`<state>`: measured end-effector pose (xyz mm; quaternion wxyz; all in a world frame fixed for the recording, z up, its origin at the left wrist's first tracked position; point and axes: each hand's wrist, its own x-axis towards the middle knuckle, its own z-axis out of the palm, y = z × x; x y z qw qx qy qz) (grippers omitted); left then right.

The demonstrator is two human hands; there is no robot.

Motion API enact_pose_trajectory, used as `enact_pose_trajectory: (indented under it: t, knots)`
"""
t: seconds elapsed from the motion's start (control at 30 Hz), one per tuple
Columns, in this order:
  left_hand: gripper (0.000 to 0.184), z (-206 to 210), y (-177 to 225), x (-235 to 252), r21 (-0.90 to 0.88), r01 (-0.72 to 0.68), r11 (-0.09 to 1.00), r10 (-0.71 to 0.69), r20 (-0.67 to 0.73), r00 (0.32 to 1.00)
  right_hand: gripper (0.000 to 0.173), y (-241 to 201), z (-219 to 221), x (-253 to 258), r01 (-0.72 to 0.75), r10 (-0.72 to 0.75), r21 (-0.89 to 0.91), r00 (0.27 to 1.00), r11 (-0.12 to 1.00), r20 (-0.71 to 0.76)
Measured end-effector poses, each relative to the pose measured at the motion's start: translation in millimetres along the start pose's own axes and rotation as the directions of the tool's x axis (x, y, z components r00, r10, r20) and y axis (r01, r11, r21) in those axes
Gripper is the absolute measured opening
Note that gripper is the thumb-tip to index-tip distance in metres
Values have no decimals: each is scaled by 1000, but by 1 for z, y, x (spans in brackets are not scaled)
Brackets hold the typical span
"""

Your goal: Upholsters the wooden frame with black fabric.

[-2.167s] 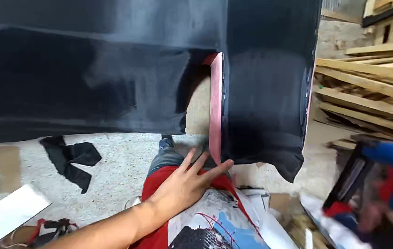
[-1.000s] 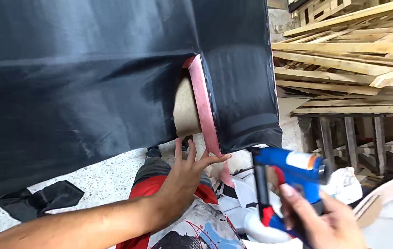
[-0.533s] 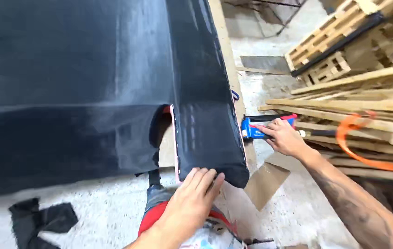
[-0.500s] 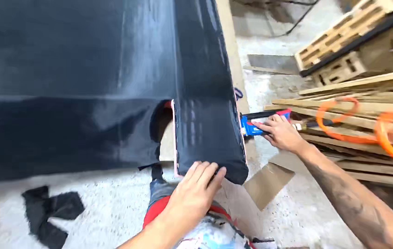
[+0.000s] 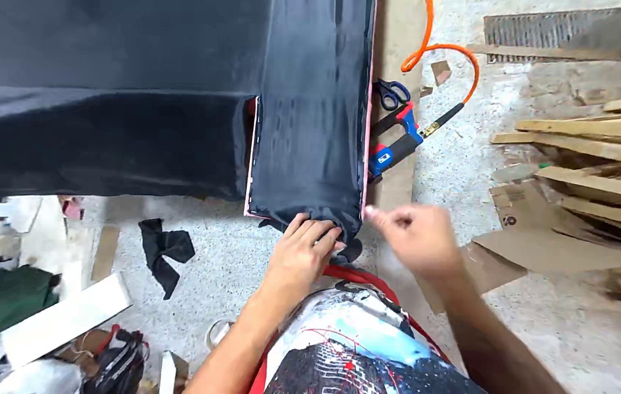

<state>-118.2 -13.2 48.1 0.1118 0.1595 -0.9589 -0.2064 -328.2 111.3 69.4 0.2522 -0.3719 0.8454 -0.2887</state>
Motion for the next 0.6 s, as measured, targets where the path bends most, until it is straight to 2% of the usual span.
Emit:
enact_pose_trajectory:
  t: [0.03, 0.07, 0.13, 0.23, 0.27, 0.33, 0.4, 0.47, 0.53, 0.6]
  knots:
    - [23, 0, 1, 2, -20, 11, 1000, -12, -16, 1000, 42, 0, 15, -14, -64, 63, 56, 998, 996, 24]
    - [23, 0, 3, 5, -43, 18, 999, -20, -46, 999, 36, 3, 33, -24, -80, 82, 108, 997, 991, -11]
    - [21, -5, 1, 19, -51, -11, 999, 8, -71, 997, 28, 4, 63, -35, -45, 72, 201, 989, 978, -126]
    - [17, -17, -9, 43, -32, -83, 996, 86, 94, 992, 23, 0, 76, -38, 2, 61, 291, 977, 957, -205]
    - [21, -20, -14, 53, -41, -111, 993, 116, 153, 981, 23, -2, 74, -37, -17, 84, 346, 980, 938, -181]
    - [30, -25, -24, 68, -81, -163, 983, 178, 242, 954, 24, -2, 68, -33, -127, 173, 519, 984, 845, -40]
    - [29, -24, -33, 79, -120, -216, 969, 242, 285, 927, 29, 0, 68, -29, -245, 237, 718, 965, 651, 115]
    - [26, -19, -41, 86, -127, -268, 955, 294, 282, 913, 28, 6, 73, -28, -253, 227, 809, 962, 531, 152]
    - [23, -13, -47, 88, -119, -304, 945, 325, 255, 911, 25, 12, 76, -30, -243, 200, 842, 966, 482, 165]
    - [20, -6, -51, 90, -95, -351, 932, 363, 199, 910, 23, 18, 72, -29, -294, 177, 843, 955, 450, 239]
